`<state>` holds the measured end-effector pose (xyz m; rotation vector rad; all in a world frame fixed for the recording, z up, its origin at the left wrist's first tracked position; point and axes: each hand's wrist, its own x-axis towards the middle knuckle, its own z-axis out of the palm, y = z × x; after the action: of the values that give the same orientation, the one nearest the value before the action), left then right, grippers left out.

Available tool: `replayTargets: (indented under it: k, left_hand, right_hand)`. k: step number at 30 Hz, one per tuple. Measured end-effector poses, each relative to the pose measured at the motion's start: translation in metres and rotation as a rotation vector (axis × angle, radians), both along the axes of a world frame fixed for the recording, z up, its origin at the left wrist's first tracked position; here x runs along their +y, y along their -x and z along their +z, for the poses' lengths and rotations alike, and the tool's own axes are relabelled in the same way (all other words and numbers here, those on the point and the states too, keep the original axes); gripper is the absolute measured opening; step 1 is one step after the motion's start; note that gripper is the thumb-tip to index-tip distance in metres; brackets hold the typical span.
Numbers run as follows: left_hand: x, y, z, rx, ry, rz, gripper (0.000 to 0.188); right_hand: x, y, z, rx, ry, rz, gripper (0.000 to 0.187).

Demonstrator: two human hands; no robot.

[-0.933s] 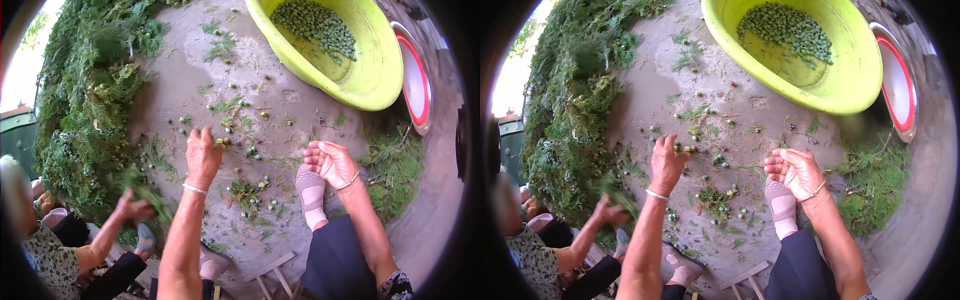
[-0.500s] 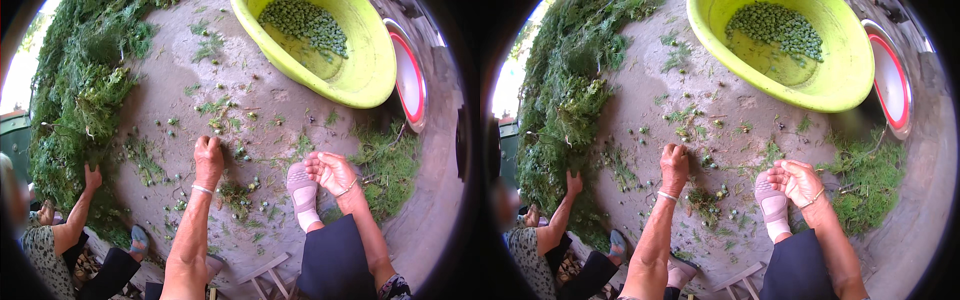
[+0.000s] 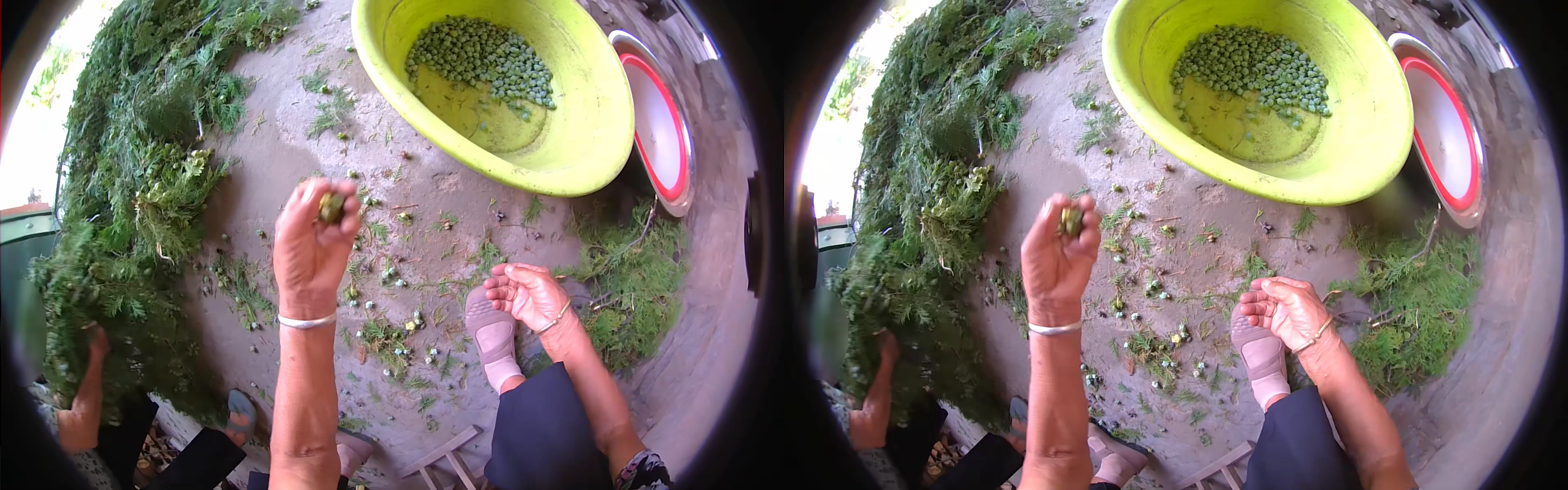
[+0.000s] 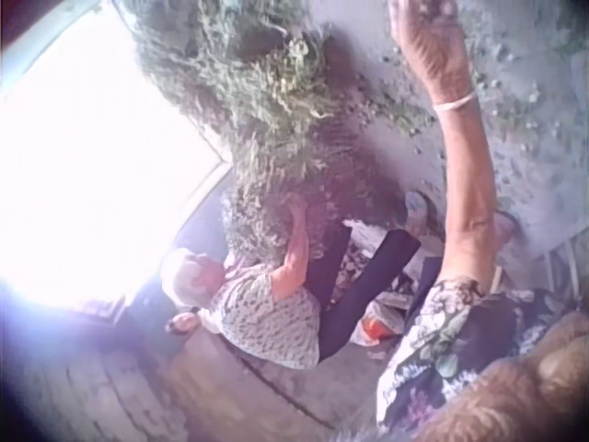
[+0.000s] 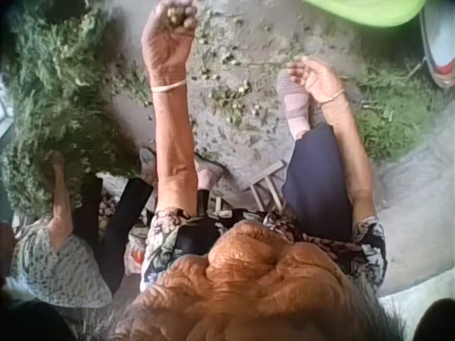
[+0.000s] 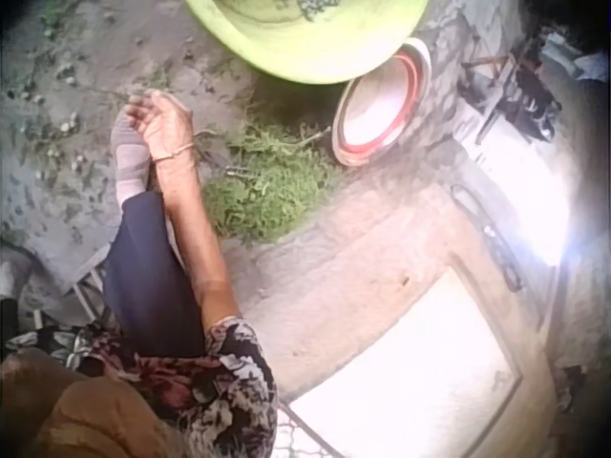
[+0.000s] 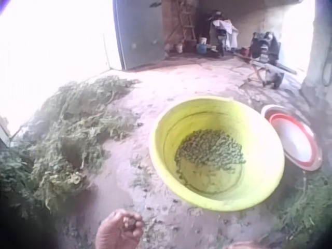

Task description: The person picks berries from cedar branches by hand, dropping them into a green bowl. After the branches are moved aside, the person gathers loose berries from the ground and adds them to the bowl.

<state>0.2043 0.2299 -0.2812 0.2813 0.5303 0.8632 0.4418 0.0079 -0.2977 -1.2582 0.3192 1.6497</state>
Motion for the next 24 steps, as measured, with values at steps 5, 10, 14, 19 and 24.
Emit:
replayTargets:
  k: [5, 10, 14, 19, 24]
  left_hand:
    - [0.026, -0.078, 0.086, -0.036, -0.156, -0.167, 0.034]
    - [0.055, -0.035, 0.004, 1.339, -0.796, -0.201, 0.021]
    - [0.027, 0.024, -0.103, 1.821, -1.127, -0.325, 0.014]
    - [0.027, 0.049, -0.148, 1.790, -0.987, -0.185, 0.004]
    - [0.046, -0.009, -0.137, 1.552, -0.892, -0.116, 0.009]
  right_hand:
    - [0.000, 0.000, 0.000, -0.021, 0.021, -0.002, 0.025]
    - [-0.004, -0.004, -0.001, -0.033, 0.043, 0.004, 0.025]
    - [-0.006, -0.006, -0.009, -0.018, 0.052, 0.001, 0.025]
    - [-0.011, -0.007, -0.004, -0.014, 0.038, -0.008, 0.025]
    - [-0.014, -0.010, -0.007, -0.034, 0.051, -0.007, 0.024]
